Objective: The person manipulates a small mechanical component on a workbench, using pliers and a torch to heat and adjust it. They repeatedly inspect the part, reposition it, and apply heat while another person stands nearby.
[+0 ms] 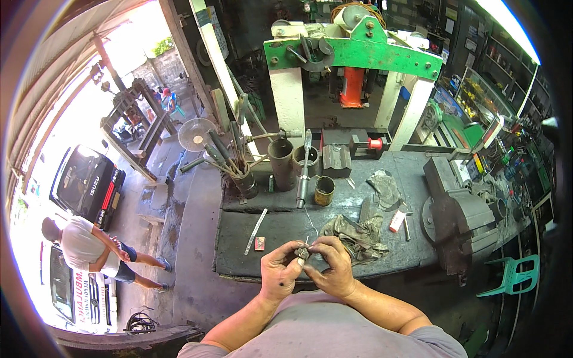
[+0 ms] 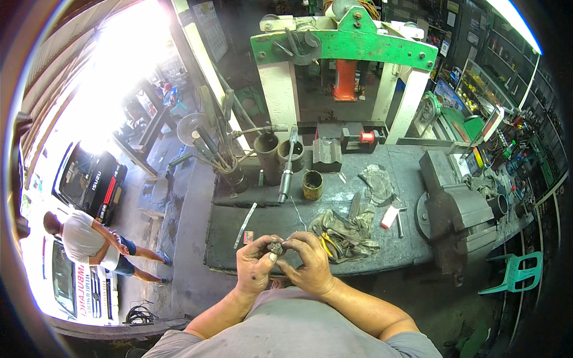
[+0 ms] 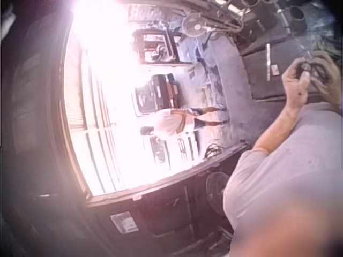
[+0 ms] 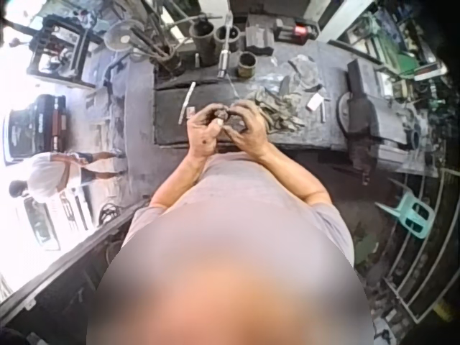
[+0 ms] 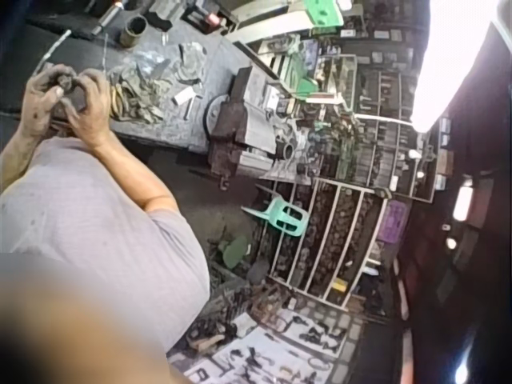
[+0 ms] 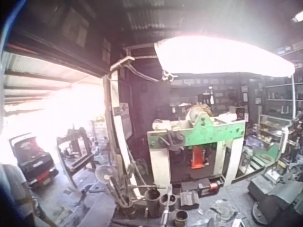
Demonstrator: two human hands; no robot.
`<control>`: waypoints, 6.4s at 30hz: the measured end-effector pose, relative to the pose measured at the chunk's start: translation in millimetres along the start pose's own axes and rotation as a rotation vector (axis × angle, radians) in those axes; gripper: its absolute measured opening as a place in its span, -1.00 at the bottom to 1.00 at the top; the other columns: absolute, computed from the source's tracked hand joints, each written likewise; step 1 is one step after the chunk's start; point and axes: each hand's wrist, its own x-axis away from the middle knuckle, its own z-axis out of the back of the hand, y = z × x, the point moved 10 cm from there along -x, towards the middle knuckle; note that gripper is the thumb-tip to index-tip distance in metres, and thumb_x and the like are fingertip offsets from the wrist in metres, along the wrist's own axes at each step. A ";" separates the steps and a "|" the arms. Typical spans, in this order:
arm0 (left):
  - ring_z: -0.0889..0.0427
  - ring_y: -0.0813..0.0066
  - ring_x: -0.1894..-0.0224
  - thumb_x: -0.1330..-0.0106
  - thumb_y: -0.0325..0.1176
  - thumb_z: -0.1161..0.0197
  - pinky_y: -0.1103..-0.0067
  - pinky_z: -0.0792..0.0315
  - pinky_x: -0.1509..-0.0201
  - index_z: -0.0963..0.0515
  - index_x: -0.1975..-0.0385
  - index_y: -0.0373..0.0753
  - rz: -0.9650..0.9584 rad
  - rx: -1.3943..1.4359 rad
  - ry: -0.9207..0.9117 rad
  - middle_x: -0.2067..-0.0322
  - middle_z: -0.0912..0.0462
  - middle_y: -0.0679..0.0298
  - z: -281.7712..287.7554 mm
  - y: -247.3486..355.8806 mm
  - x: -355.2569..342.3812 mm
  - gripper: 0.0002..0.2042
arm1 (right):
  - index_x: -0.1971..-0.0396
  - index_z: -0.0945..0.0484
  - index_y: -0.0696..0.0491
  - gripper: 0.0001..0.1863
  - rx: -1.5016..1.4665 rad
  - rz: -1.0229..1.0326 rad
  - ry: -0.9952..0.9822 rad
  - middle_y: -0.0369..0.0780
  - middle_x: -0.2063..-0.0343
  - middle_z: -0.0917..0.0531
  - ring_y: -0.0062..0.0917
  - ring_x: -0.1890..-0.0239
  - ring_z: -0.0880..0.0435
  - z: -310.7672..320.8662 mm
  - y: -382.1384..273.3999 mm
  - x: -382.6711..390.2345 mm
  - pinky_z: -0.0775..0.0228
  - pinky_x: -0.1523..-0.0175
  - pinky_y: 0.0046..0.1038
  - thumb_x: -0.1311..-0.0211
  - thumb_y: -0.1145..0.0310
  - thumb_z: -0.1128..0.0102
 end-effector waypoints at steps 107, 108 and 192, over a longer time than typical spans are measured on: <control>-0.68 0.66 0.26 -0.26 -0.70 -0.20 0.70 -0.55 0.13 -0.68 0.05 -0.51 -0.064 -0.285 0.416 0.23 -0.77 0.23 131.1 14.7 76.1 -0.72 | 0.25 -0.84 0.17 -0.72 0.993 -0.485 -0.966 0.07 0.20 -0.83 -0.07 0.10 -0.85 10.4 210.3 -171.9 -0.70 -0.03 -0.13 -0.06 0.38 -0.30; -0.68 0.67 0.27 -0.26 -0.69 -0.20 0.71 -0.55 0.14 -0.68 0.05 -0.51 -0.068 -0.288 0.431 0.24 -0.77 0.24 136.3 15.9 79.1 -0.72 | 0.25 -0.84 0.16 -0.71 1.004 -0.550 -0.937 0.06 0.19 -0.83 -0.09 0.09 -0.85 24.3 218.7 -172.1 -0.70 -0.05 -0.15 -0.07 0.35 -0.32; -0.76 0.40 -0.09 -0.39 -0.70 -0.30 0.50 -0.66 -0.22 -0.55 -0.27 -0.48 0.166 -0.136 0.019 -0.05 -0.76 0.11 61.4 -16.0 15.4 -0.57 | 0.15 -0.76 0.25 -0.74 -0.159 -0.414 -0.410 -0.08 0.34 -0.80 -0.35 0.31 -0.85 -36.7 5.1 -26.5 -0.68 0.14 -0.37 -0.25 0.40 -0.50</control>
